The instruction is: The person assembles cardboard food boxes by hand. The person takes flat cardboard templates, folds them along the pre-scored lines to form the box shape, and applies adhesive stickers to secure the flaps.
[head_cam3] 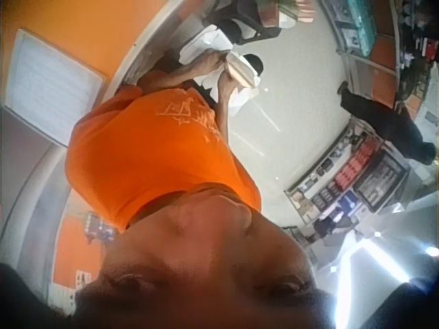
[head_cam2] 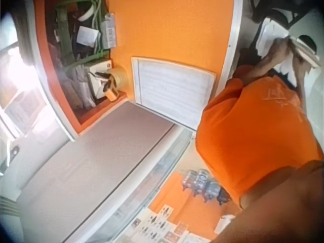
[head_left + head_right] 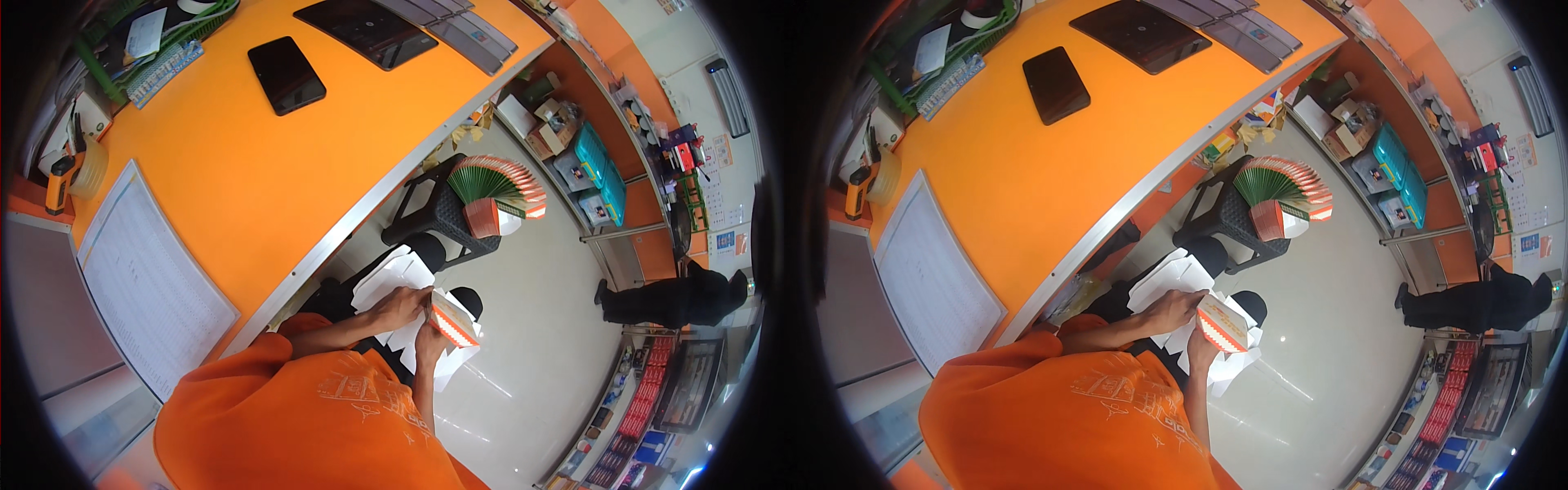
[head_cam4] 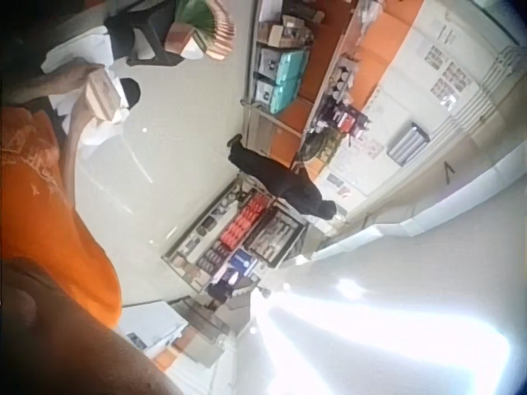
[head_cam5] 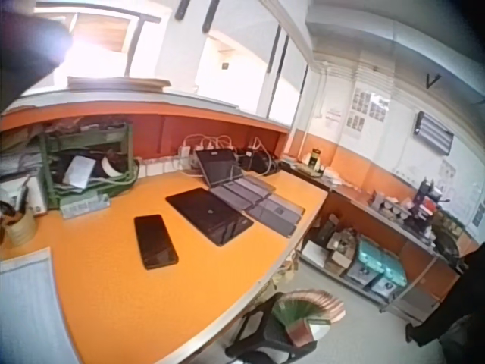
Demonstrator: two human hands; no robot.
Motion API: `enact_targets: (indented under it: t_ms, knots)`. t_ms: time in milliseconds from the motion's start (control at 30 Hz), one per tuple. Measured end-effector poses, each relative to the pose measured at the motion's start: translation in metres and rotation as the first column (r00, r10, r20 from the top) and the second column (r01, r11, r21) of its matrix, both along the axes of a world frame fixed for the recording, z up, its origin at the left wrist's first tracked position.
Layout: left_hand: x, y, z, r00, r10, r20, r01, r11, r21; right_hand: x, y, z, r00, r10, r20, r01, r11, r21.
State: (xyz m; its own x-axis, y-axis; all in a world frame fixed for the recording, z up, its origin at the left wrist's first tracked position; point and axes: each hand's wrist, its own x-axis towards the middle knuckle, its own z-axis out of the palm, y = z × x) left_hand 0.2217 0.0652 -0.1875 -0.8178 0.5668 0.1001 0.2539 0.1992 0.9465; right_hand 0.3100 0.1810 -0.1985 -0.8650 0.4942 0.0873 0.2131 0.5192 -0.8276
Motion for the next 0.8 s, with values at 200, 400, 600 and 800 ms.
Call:
enact_targets:
  t_ms: [200, 400, 600, 800]
  knots:
    - [-0.026, -0.01, -0.012, 0.959, 0.283, -0.024, -0.282, 0.942, -0.183, 0.027, -0.003, 0.082, 0.995, 0.085, -0.045, -0.091, 0.98, -0.179]
    - [-0.024, -0.01, -0.02, 0.917, 0.387, -0.096, -0.39, 0.921, -0.011, 0.045, 0.003, 0.074, 0.974, -0.175, -0.144, 0.178, 0.984, 0.008]
    - [-0.021, -0.01, 0.004, 0.98, 0.199, 0.011, -0.199, 0.979, 0.045, 0.039, 0.015, 0.062, 0.945, -0.272, -0.182, 0.183, 0.9, -0.395]
    - [-0.024, -0.013, 0.015, 0.976, 0.215, 0.047, -0.218, 0.974, 0.064, 0.018, 0.037, 0.062, 0.936, -0.298, -0.187, 0.207, 0.896, -0.394]
